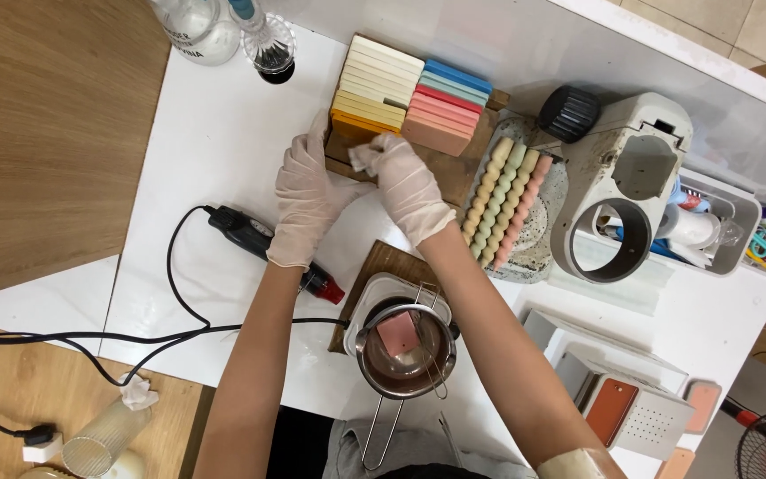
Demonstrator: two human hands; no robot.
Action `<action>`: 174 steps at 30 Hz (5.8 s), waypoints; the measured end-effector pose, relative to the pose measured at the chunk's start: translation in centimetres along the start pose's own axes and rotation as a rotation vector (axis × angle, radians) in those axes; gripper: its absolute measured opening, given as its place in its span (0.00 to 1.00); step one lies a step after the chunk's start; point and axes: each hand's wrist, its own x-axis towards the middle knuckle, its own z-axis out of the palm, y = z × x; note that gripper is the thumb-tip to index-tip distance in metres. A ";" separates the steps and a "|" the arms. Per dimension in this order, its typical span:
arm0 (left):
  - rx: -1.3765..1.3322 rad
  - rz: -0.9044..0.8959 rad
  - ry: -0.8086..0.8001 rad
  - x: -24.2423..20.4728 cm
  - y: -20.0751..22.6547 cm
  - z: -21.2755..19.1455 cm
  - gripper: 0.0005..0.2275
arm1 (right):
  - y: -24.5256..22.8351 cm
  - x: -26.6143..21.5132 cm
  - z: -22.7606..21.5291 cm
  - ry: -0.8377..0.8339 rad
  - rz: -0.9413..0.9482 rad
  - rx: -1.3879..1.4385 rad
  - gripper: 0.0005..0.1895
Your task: Pouring melted wax into a rectangular mold and preparing various colored wax sample blocks.
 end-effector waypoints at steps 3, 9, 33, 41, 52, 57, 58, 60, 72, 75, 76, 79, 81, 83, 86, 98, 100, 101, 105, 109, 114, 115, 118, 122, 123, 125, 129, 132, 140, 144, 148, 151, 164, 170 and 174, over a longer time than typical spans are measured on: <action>0.034 0.035 0.022 -0.2 -0.5 0.7 0.47 | 3.4 0.0 1.4 0.097 -0.515 -0.113 0.10; 0.102 0.029 -0.097 -0.2 0.2 -0.8 0.40 | 11.4 0.3 0.7 0.264 -0.259 -1.002 0.13; 0.138 -0.069 -0.179 0.3 1.5 -1.2 0.43 | 0.6 -5.5 -2.6 0.227 -0.259 -0.236 0.14; 0.159 -0.085 -0.189 0.7 1.4 -0.9 0.43 | 10.8 -2.6 -3.7 0.392 -0.296 -0.338 0.08; 0.133 -0.089 -0.210 0.5 1.6 -1.0 0.44 | 12.0 -3.3 -8.2 0.400 -0.211 0.363 0.11; 0.159 -0.094 -0.220 0.3 1.6 -1.2 0.43 | 14.6 -2.9 -8.0 0.138 -0.263 0.275 0.05; 0.158 -0.096 -0.225 0.0 1.5 -0.9 0.43 | 13.4 -3.9 -8.3 0.137 -0.258 0.275 0.05; 0.084 -0.067 -0.210 -0.5 1.3 -0.5 0.37 | 11.0 -5.8 -9.2 0.094 -0.413 -0.433 0.15; 0.135 0.061 0.204 -1.6 4.0 1.4 0.26 | 11.0 -4.2 -6.7 0.298 -0.448 -0.312 0.16; 0.328 0.143 0.114 -1.6 5.5 1.7 0.17 | 11.5 -3.4 -6.9 0.294 -0.423 -0.278 0.16; 0.330 0.140 0.111 -1.1 5.6 2.7 0.17 | 11.5 -3.2 -6.9 0.291 -0.421 -0.277 0.16; 0.198 0.094 -0.410 -0.2 5.9 5.5 0.07 | 11.0 -2.7 -6.7 0.305 -0.450 -0.272 0.16; 0.158 0.291 -0.197 0.2 6.2 7.1 0.14 | 10.2 -2.4 -6.8 0.299 -0.287 -0.109 0.18; 0.144 0.272 -0.195 0.7 6.6 7.6 0.14 | 9.9 -3.0 -7.3 0.343 -0.423 -0.193 0.19; 0.104 0.287 -0.166 0.3 6.3 8.1 0.15 | 10.0 -4.2 -8.2 0.391 -0.496 -0.291 0.20; 0.147 0.145 -0.433 -0.2 5.4 4.6 0.35 | 11.0 -4.2 -9.5 0.064 -0.488 -0.316 0.18; 0.147 0.157 -0.443 -0.4 5.4 4.6 0.35 | 11.1 -3.9 -9.8 0.072 -0.468 -0.351 0.17; 0.173 0.181 -0.456 -0.4 5.7 4.2 0.37 | 10.8 -3.7 -9.6 0.189 -0.364 -0.260 0.17; 0.125 0.237 -0.394 -0.8 4.8 4.4 0.43 | 9.9 -3.4 -7.8 0.086 -0.080 0.548 0.03; 0.147 0.235 -0.405 -1.0 4.6 4.6 0.45 | 9.3 -4.5 -9.1 0.036 -0.557 -0.453 0.21; 0.091 0.205 -0.247 -1.3 5.2 5.7 0.43 | 9.4 -2.9 -7.4 0.158 -0.355 -0.189 0.06; 0.091 0.207 -0.244 -1.3 5.2 5.7 0.43 | 9.0 -3.2 -7.9 0.161 -0.358 -0.190 0.06; 0.058 0.200 -0.210 -1.4 4.8 5.7 0.38 | 8.7 -3.2 -8.9 -0.010 -0.415 -0.456 0.16; -0.072 0.169 -0.110 -2.2 4.0 5.0 0.25 | 8.8 -3.3 -8.3 0.160 -0.358 -0.172 0.09; -0.084 0.144 -0.064 -2.3 3.9 4.6 0.20 | 8.0 -3.5 -7.9 0.251 -0.332 -0.292 0.07; -0.049 0.075 -0.026 -2.4 3.0 3.8 0.19 | 9.4 -3.2 -6.7 0.222 -0.260 -0.270 0.06; 0.117 -0.015 0.148 -2.4 3.7 -0.2 0.21 | 8.0 -4.2 -6.1 0.219 -0.483 -0.403 0.16; 0.005 -0.025 0.127 -2.5 2.7 -1.1 0.21 | 5.7 -3.2 -3.4 0.301 -0.463 -0.388 0.20; -0.185 -0.034 0.069 -3.0 -0.9 2.2 0.22 | 2.4 0.2 3.8 0.457 -0.475 -0.661 0.14; -0.185 -0.043 0.050 -3.0 0.0 1.4 0.25 | 3.1 1.5 3.6 0.363 -0.516 -0.847 0.11; -0.169 -0.023 0.014 -2.8 -0.5 1.4 0.27 | 1.9 0.0 -0.2 0.067 -0.573 -0.809 0.21; -0.153 0.011 0.032 -2.6 -0.1 1.2 0.32 | 0.6 -2.8 -3.0 0.022 -0.504 -0.717 0.19; 0.073 -0.238 0.075 2.6 6.6 3.5 0.57 | 6.1 -23.2 -6.4 0.283 -0.242 -0.298 0.19; 0.134 -0.103 0.152 -1.2 8.0 0.5 0.59 | 7.8 -31.8 -6.0 0.408 -0.261 -0.191 0.18; 0.136 -0.026 0.154 -5.0 9.1 -1.7 0.54 | 11.7 -35.6 -4.5 0.462 -0.151 -0.023 0.14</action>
